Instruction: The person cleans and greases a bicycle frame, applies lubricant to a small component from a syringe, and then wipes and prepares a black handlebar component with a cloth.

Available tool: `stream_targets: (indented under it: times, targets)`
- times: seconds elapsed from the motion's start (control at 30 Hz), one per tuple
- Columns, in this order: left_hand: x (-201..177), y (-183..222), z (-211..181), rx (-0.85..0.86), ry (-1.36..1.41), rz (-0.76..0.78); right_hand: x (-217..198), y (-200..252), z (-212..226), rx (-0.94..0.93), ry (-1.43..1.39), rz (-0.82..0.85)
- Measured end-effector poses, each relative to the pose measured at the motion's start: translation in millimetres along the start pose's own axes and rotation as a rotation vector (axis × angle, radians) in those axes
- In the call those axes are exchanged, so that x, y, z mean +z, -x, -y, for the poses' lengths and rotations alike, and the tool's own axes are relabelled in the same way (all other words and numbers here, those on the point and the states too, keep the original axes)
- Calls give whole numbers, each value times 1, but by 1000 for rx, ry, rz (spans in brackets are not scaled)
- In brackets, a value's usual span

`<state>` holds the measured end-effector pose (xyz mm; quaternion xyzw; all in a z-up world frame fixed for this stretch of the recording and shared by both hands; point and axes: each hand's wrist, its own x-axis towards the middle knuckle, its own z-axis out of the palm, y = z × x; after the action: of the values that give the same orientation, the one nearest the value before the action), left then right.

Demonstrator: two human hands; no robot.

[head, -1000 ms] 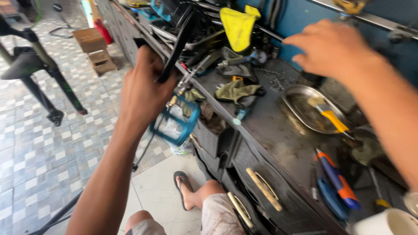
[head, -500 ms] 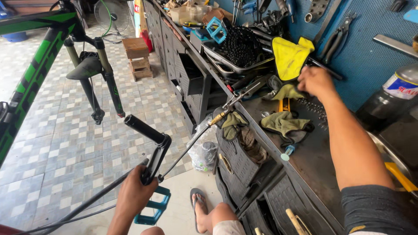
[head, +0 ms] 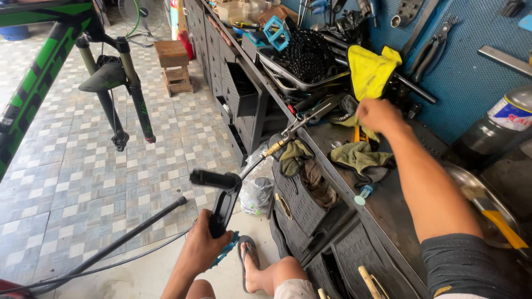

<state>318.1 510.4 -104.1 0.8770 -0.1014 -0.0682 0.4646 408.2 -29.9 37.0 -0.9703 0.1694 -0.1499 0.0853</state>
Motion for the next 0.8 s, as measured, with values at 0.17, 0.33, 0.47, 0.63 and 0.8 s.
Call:
stream_targets:
  times: [0.17,0.33,0.47,0.63,0.8]
  targets:
    - [1,0,5,-54,-10,24,-32,-49,-27,-14,-276,-302]
    - [1,-7,-20,-28,167,80,-84,-65,4,54,-651,-315]
    - [7,-12,-54,-33,303,173,-125,-42,33,40,-977,-191]
    - [27,-13,-74,59,568,273,-150,-5,51,-40,-1258,-85]
    - [40,-1,-77,43,800,371,-162,37,71,-181,-1472,-34]
